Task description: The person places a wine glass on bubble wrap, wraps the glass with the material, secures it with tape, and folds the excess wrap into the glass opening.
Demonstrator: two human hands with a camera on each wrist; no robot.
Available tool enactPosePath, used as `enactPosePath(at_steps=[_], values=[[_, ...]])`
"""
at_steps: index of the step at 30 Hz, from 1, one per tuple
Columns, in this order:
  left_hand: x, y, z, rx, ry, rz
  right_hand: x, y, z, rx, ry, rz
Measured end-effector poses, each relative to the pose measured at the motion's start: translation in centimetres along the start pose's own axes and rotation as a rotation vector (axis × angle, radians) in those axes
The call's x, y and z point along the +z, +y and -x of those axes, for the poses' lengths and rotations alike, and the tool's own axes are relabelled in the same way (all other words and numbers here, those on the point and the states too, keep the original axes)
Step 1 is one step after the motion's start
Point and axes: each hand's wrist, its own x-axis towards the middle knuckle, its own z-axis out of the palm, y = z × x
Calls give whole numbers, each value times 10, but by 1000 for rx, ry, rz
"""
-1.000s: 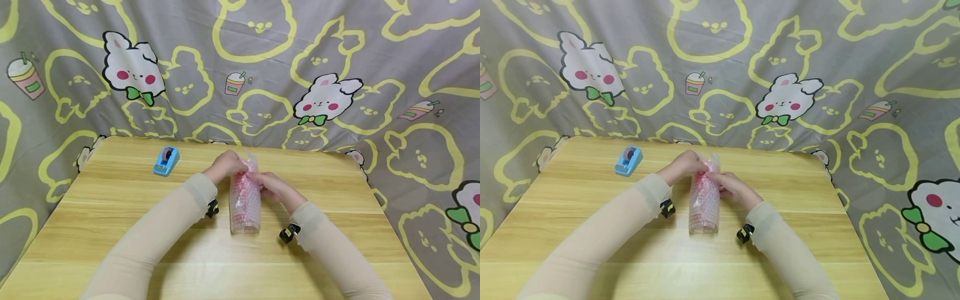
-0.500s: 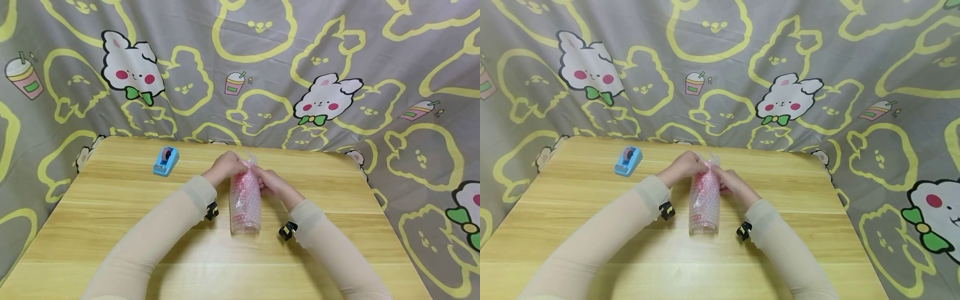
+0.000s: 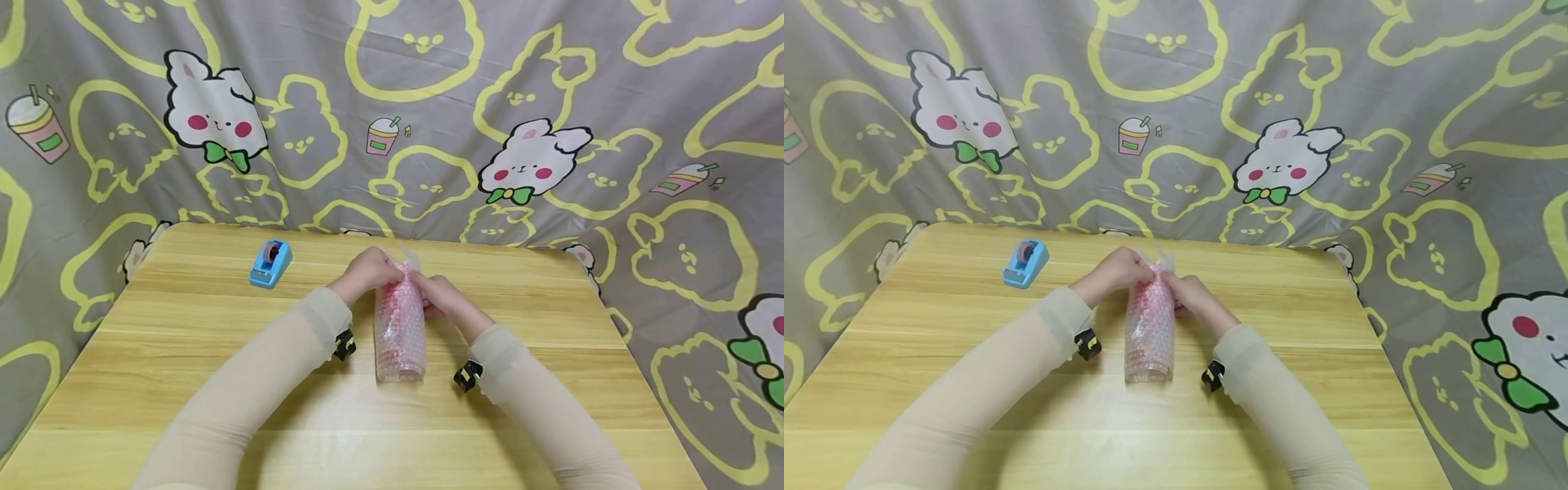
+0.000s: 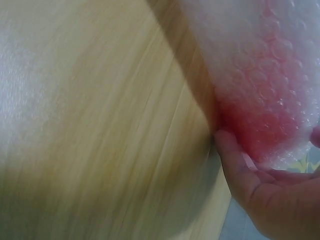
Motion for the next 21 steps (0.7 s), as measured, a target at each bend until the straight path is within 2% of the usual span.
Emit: enactPosePath(at_steps=[8, 13, 16, 21], values=[[-3, -2, 1, -19, -33, 43, 4, -1, -1, -9, 37, 38], [-7, -4, 3, -9, -67, 75, 5, -1, 1, -17, 56, 76], [-9, -5, 2, -40, -100, 129, 5, -1, 1, -19, 55, 96], [-10, -10, -3, -137, -144, 226, 4, 0, 0, -9, 62, 105]])
